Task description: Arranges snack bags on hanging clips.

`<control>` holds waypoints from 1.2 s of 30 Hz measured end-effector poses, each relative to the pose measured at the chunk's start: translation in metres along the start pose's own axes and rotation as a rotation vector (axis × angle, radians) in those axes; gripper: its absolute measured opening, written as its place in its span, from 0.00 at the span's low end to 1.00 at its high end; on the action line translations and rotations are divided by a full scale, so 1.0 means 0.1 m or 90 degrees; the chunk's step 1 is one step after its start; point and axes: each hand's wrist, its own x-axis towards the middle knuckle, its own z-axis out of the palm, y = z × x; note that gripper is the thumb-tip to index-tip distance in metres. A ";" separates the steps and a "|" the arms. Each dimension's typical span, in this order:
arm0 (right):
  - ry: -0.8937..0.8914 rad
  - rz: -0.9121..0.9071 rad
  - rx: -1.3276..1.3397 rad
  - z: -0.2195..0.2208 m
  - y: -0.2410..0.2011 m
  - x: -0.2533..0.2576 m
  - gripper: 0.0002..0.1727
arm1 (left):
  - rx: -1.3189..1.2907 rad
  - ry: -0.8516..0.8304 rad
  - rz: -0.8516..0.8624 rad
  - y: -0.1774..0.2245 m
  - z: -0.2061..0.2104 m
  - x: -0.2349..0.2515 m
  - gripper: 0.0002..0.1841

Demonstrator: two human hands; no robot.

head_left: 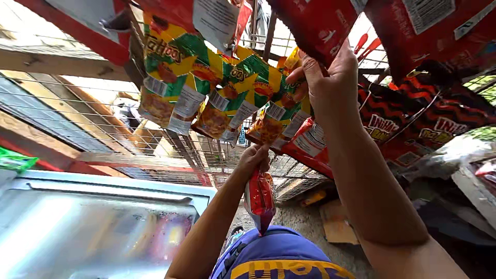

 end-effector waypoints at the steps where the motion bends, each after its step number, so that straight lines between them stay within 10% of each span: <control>1: 0.018 -0.013 -0.059 -0.01 0.00 0.00 0.24 | -0.016 0.006 0.000 -0.03 -0.01 0.04 0.18; 13: 0.041 -0.055 -0.340 -0.20 -0.08 0.05 0.29 | -0.091 -0.058 0.025 -0.06 -0.08 0.15 0.21; 36: 0.067 -0.078 -0.282 -0.14 -0.07 0.01 0.28 | -0.153 0.141 0.134 -0.12 0.30 0.08 0.18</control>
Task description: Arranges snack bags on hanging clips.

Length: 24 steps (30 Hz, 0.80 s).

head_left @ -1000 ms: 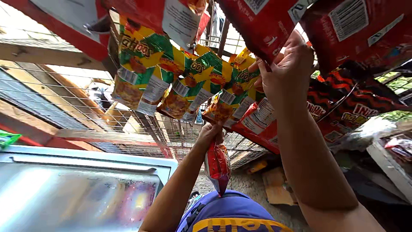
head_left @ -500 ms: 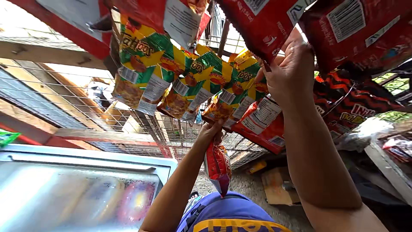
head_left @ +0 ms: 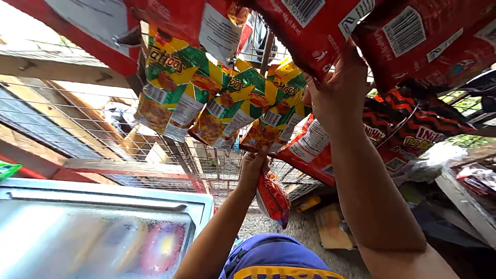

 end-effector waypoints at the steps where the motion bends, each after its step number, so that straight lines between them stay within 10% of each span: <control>1: 0.004 -0.012 -0.011 0.01 -0.02 0.00 0.28 | -0.001 0.008 0.005 0.00 0.02 -0.01 0.17; 24: -0.012 -0.016 0.049 0.10 0.10 0.11 0.20 | 0.076 0.146 0.056 -0.05 0.12 -0.10 0.16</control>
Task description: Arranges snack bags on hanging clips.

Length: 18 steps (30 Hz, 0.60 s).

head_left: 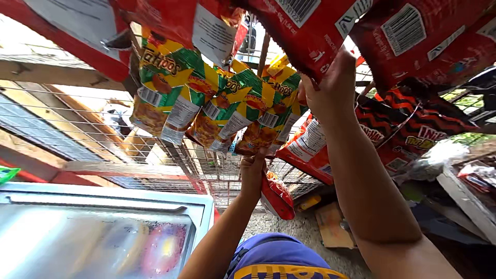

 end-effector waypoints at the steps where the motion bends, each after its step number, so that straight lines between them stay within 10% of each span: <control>1: 0.002 0.000 0.003 0.01 0.02 0.00 0.20 | -0.002 -0.001 -0.003 0.00 -0.01 0.00 0.16; 18: 0.003 -0.021 -0.055 0.02 -0.11 -0.08 0.27 | 0.038 -0.006 0.015 0.02 0.02 0.06 0.17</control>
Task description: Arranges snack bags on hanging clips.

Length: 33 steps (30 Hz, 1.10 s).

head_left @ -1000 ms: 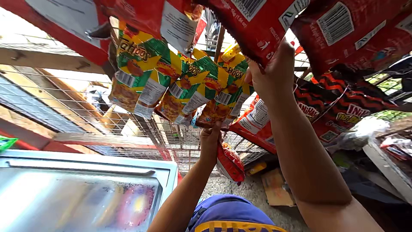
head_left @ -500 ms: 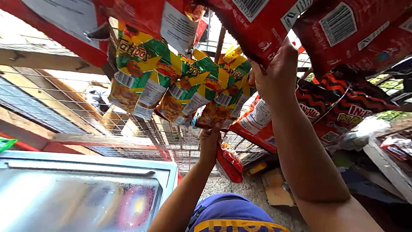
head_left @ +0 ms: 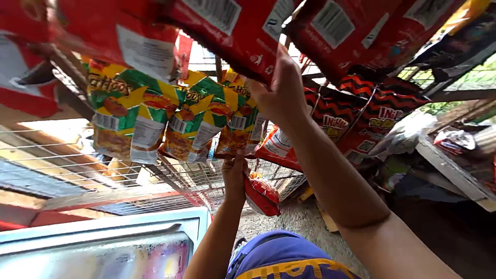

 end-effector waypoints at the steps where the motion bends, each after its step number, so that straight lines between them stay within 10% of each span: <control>1: 0.001 -0.006 0.007 0.00 0.00 -0.05 0.29 | 0.011 -0.003 0.003 0.01 0.00 0.00 0.17; 10: 0.176 -0.281 -0.135 -0.26 0.42 -0.69 0.12 | 0.056 -0.036 -0.039 -0.01 -0.18 -0.10 0.05; 17: 0.092 -0.026 -0.309 -0.38 0.42 -0.68 0.26 | 0.061 -0.144 -0.168 -0.20 -0.22 -0.20 0.04; 33: 0.207 0.054 -0.177 -0.21 0.41 -0.29 0.17 | 0.045 -0.266 -0.231 -0.39 0.19 -0.11 0.10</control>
